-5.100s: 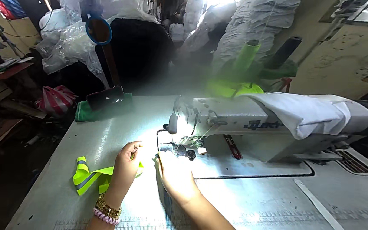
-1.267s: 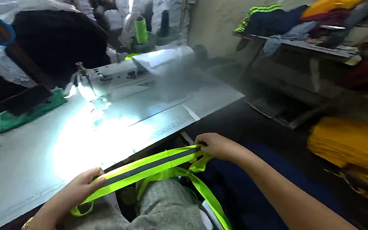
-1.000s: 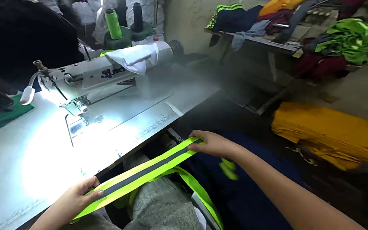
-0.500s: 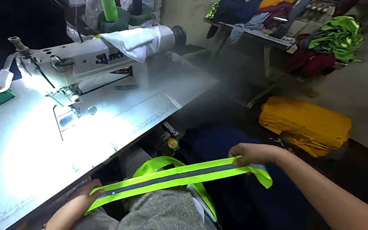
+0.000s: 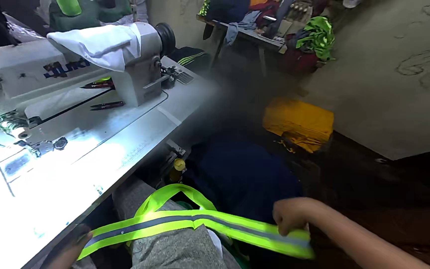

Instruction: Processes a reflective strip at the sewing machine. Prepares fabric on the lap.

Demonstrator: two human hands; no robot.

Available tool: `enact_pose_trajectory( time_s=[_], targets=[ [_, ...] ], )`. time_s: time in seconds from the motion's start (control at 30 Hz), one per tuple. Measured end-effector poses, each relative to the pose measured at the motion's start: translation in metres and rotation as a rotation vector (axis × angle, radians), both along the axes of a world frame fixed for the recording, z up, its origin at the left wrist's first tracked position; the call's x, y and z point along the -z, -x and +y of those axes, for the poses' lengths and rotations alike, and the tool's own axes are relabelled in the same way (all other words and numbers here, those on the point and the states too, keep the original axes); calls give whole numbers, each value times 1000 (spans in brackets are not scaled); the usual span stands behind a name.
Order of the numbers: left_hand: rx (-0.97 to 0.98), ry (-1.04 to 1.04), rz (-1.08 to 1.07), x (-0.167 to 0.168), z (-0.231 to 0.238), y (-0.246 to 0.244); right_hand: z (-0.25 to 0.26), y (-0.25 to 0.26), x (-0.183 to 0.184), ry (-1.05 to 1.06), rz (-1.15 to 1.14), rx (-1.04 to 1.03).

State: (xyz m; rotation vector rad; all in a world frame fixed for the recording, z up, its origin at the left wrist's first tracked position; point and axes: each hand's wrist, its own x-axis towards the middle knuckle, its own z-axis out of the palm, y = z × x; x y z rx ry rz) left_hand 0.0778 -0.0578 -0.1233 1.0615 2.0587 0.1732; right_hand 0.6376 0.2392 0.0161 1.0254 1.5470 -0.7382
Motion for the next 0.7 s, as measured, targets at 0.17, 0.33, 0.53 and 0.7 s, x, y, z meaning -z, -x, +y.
enact_pose_trajectory(
  time_s=[0.17, 0.33, 0.53, 0.7],
  targets=[
    [-89, -120, 124, 6, 30, -46, -25, 72, -1, -553, 323, 8],
    [16, -236, 49, -20, 49, -76, -21, 137, 49, -772, 397, 119],
    [105, -270, -64, -62, 57, -85, -14, 146, 44, -701, 288, 106],
    [287, -304, -165, -86, 86, -100, 18, 100, 36, -702, 541, 353]
  ],
)
